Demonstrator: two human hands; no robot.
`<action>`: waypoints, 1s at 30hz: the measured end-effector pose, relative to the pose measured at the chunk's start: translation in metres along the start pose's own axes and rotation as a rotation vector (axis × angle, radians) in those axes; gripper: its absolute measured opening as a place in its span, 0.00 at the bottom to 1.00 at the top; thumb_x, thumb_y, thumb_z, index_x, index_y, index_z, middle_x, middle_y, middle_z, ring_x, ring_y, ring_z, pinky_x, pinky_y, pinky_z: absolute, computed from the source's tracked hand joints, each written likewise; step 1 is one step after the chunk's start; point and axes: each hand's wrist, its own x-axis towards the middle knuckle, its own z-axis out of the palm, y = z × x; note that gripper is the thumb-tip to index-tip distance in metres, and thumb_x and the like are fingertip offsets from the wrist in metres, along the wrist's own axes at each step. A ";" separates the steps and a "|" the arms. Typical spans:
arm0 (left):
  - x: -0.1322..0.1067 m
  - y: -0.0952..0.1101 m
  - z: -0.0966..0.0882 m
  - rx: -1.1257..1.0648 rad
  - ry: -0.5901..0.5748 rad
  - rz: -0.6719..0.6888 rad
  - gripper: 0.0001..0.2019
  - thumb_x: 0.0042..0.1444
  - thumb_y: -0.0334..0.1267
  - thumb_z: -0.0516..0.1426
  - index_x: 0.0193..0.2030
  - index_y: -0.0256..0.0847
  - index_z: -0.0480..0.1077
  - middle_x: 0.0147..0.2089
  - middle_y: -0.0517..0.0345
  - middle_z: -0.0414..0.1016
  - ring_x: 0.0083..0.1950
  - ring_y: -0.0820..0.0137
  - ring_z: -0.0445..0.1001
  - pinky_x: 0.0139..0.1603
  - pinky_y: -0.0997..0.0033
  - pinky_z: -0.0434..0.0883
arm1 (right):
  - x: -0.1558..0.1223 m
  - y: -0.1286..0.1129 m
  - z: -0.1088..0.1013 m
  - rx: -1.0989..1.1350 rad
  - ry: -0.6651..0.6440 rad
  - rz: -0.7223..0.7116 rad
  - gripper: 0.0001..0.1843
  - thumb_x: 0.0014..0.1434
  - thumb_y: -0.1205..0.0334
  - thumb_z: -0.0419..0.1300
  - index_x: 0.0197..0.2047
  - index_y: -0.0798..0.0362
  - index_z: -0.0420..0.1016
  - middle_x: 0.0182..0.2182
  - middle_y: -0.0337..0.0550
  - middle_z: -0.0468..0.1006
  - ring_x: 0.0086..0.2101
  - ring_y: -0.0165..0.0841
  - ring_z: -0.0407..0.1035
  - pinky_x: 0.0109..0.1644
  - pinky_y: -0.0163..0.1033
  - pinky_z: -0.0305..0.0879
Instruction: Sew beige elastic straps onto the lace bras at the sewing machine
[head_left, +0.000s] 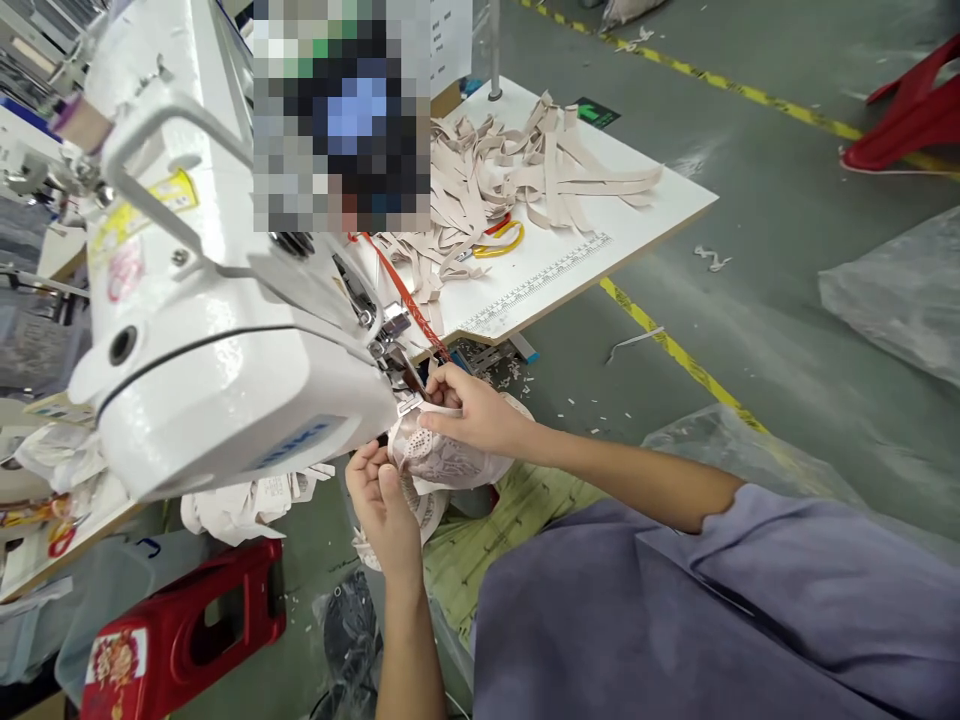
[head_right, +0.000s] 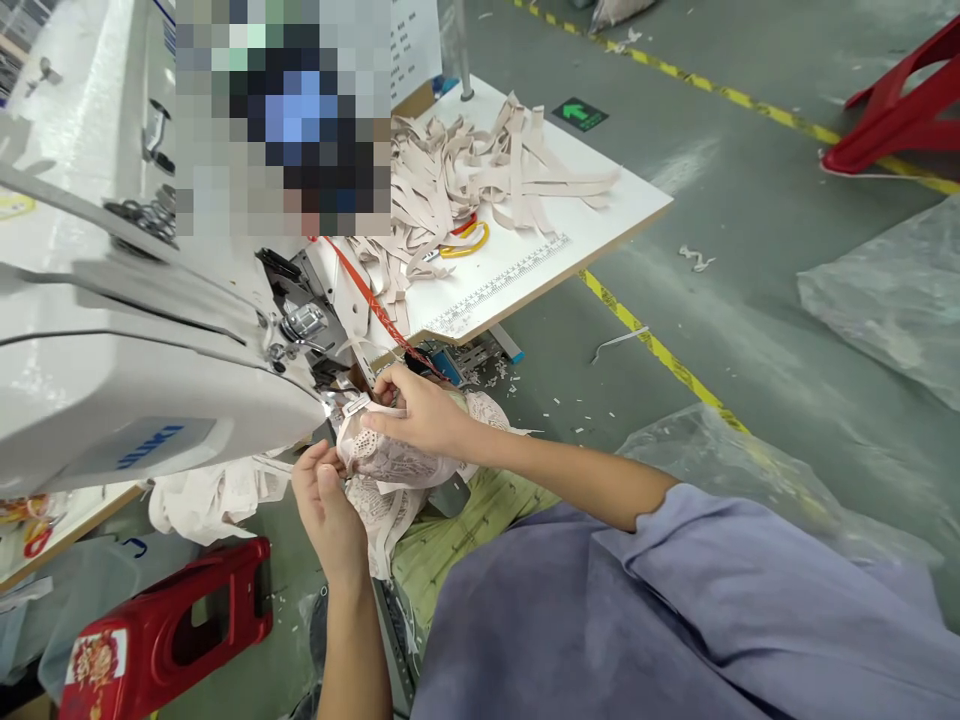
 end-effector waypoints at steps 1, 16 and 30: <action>-0.002 0.002 0.000 -0.005 0.000 -0.004 0.17 0.65 0.49 0.56 0.54 0.40 0.67 0.44 0.52 0.75 0.41 0.70 0.75 0.43 0.72 0.71 | -0.001 -0.001 -0.001 0.029 -0.006 0.011 0.19 0.57 0.50 0.66 0.43 0.52 0.66 0.37 0.39 0.71 0.34 0.30 0.64 0.38 0.36 0.63; -0.047 0.003 0.001 -0.145 -0.257 -0.164 0.15 0.67 0.50 0.54 0.48 0.42 0.73 0.39 0.55 0.76 0.40 0.70 0.74 0.43 0.72 0.70 | -0.061 -0.007 -0.038 0.324 -0.171 0.308 0.18 0.57 0.47 0.67 0.39 0.55 0.81 0.36 0.42 0.79 0.36 0.32 0.71 0.40 0.35 0.64; -0.006 0.022 -0.024 -0.762 -0.350 -0.563 0.08 0.60 0.43 0.63 0.36 0.40 0.76 0.25 0.64 0.72 0.34 0.71 0.76 0.50 0.64 0.74 | -0.090 0.048 -0.014 -0.491 -0.473 -0.115 0.21 0.70 0.49 0.50 0.50 0.53 0.78 0.41 0.50 0.80 0.42 0.39 0.72 0.45 0.42 0.66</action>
